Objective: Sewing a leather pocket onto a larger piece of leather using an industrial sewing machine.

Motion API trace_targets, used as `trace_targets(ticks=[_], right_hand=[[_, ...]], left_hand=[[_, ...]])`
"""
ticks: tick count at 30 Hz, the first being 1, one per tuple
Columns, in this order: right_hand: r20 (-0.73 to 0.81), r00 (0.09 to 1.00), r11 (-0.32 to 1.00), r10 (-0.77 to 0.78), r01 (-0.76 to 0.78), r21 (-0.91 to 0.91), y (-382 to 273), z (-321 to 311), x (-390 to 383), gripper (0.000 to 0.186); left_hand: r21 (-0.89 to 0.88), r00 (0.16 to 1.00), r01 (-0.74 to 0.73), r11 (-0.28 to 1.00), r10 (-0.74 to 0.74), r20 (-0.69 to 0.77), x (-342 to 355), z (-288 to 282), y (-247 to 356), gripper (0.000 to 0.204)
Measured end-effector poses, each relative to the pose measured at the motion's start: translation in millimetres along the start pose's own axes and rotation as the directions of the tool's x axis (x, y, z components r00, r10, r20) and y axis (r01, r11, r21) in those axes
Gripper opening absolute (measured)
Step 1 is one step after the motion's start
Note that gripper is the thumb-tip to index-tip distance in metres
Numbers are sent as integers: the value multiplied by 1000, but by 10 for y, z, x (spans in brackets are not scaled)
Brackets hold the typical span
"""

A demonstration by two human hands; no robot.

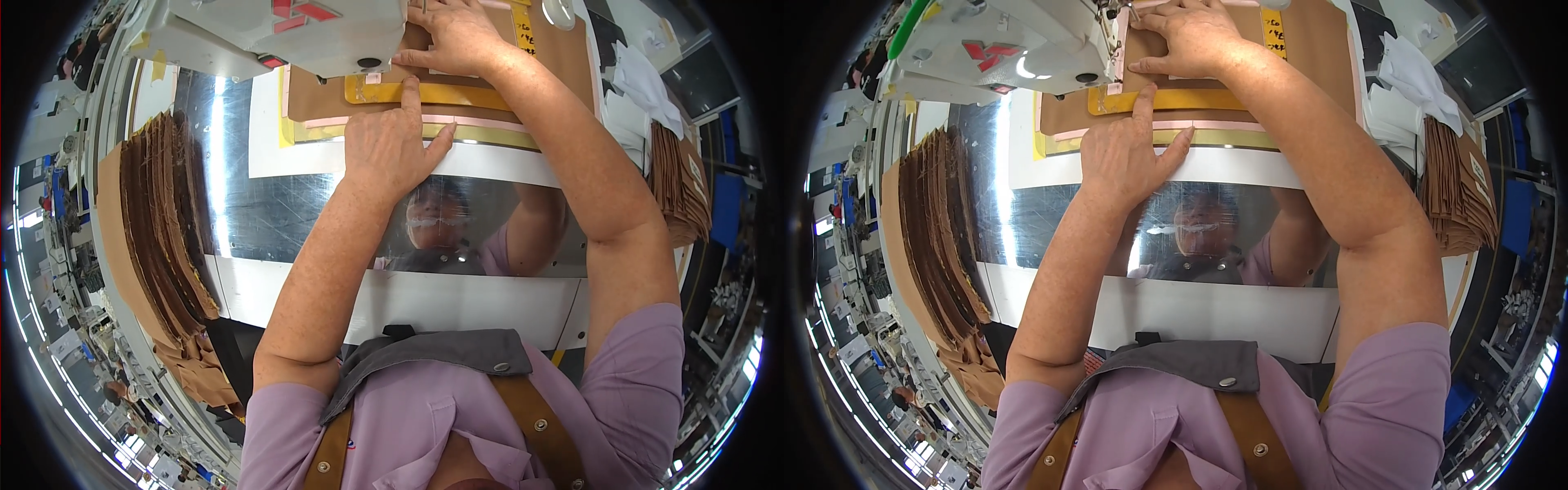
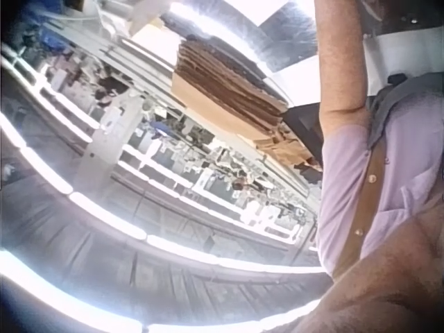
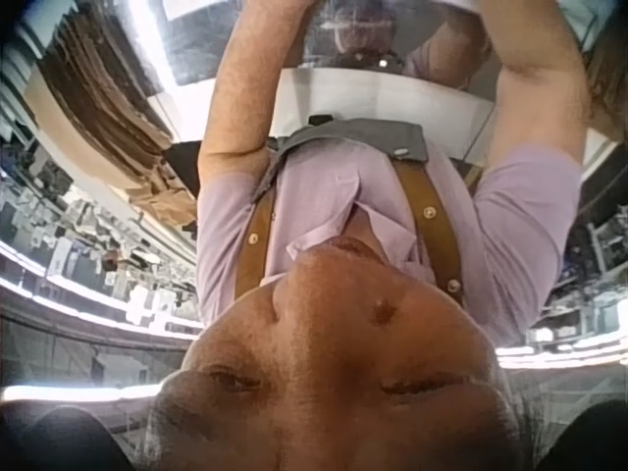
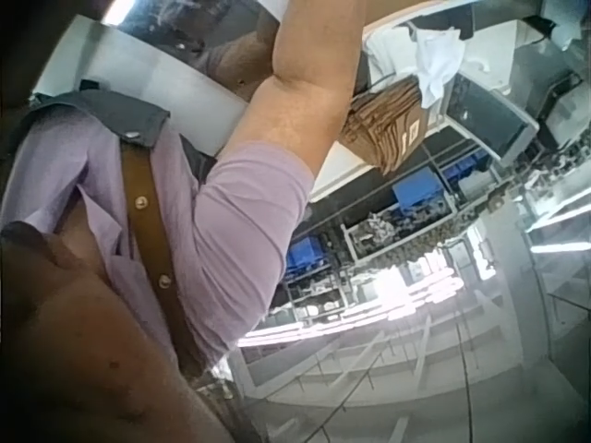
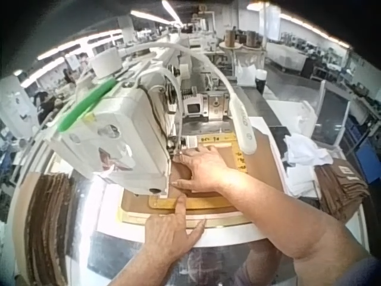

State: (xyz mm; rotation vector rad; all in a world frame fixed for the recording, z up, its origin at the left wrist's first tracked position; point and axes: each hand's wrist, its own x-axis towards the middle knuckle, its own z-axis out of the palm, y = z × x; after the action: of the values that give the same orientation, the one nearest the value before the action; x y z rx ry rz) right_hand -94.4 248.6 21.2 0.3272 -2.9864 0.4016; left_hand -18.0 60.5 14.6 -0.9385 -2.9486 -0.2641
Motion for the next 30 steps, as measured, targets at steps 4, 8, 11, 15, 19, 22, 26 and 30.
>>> trace_targets(ticks=[4,8,11,15,19,22,26,30], right_hand=[[55,998,999,-4,6,-34,-35,-61,0,76],[70,998,999,8,-5,-48,6,-40,21,75],[-9,999,999,-32,33,11,35,46,5,76],[66,997,998,-41,37,53,66,-56,2,79],[59,996,998,-59,58,25,56,-78,-36,83],[63,997,999,-52,51,18,77,-34,-10,83],[56,998,1000,-26,25,10,69,10,1,82],[76,997,999,-14,12,32,0,-51,-23,81]], left_hand=[[-49,999,25,999,-23,42,-7,-32,-34,77],[-44,999,-16,999,15,-31,-36,39,-57,77],[1,998,-27,1000,27,-57,-44,18,-93,79],[-15,1000,11,1000,-11,18,-33,-29,-55,78],[-4,996,46,999,-45,73,-32,-44,-44,79],[6,999,24,1000,-24,34,-43,-21,-38,78],[51,1000,-18,999,19,-10,-63,-15,-41,75],[2,1000,-5,1000,5,-12,-70,15,-68,74]])
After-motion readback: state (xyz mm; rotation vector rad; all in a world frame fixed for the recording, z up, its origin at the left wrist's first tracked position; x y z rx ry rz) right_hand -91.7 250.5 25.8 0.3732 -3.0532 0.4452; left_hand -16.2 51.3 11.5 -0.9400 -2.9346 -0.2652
